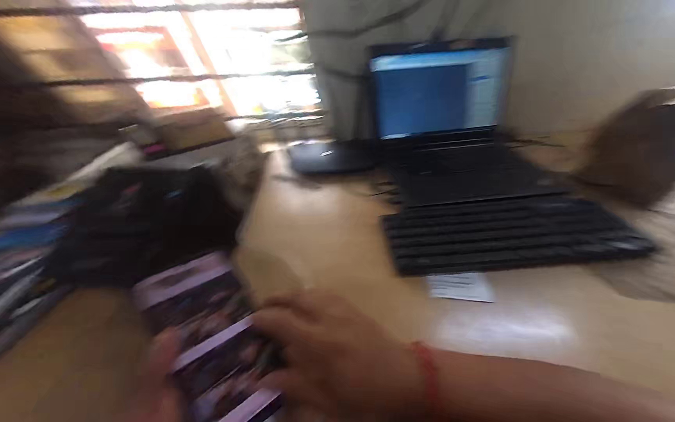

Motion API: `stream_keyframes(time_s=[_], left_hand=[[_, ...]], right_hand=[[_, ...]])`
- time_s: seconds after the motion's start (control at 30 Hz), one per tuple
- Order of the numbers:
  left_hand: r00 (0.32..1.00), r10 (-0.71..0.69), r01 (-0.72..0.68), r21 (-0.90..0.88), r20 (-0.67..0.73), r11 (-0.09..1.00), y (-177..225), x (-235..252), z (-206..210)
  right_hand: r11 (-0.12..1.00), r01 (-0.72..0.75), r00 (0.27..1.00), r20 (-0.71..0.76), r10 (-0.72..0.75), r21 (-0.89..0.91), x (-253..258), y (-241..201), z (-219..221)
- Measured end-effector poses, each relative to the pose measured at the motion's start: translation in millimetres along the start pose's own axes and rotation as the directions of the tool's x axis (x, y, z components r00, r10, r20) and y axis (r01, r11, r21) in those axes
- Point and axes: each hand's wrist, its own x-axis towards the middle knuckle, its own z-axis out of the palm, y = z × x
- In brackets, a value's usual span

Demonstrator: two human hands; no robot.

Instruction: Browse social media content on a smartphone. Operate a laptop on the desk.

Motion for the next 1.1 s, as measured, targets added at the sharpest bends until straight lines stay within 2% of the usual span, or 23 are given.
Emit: stream_keyframes(time_s=[0.03,0.07,0.23,0.57,1.1], left_hand=[[0.996,-0.01,0.006,-0.048,-0.09,0.999,0,0,7],[0.993,-0.009,-0.001,-0.086,-0.121,0.996,-3,1,8],[1.0,-0.008,0.002,-0.209,-0.027,0.978,-10,-1,-5],[0.995,0.058,-0.033,-0.296,0.077,0.955,-13,-3,-11],[0.996,0.038,-0.016,-0.252,0.082,0.968,-13,-3,-12]], right_hand=[[0.999,0.022,0.998,0.062,-0.024,0.043,1,2,12],[0.998,0.036,0.993,0.108,-0.041,0.044,2,4,16],[0.996,0.085,0.991,0.098,-0.087,0.026,-1,11,22],[0.989,0.139,0.987,0.07,-0.142,0.047,-4,7,19],[0.99,0.139,0.986,0.089,-0.138,-0.005,-4,8,20]])
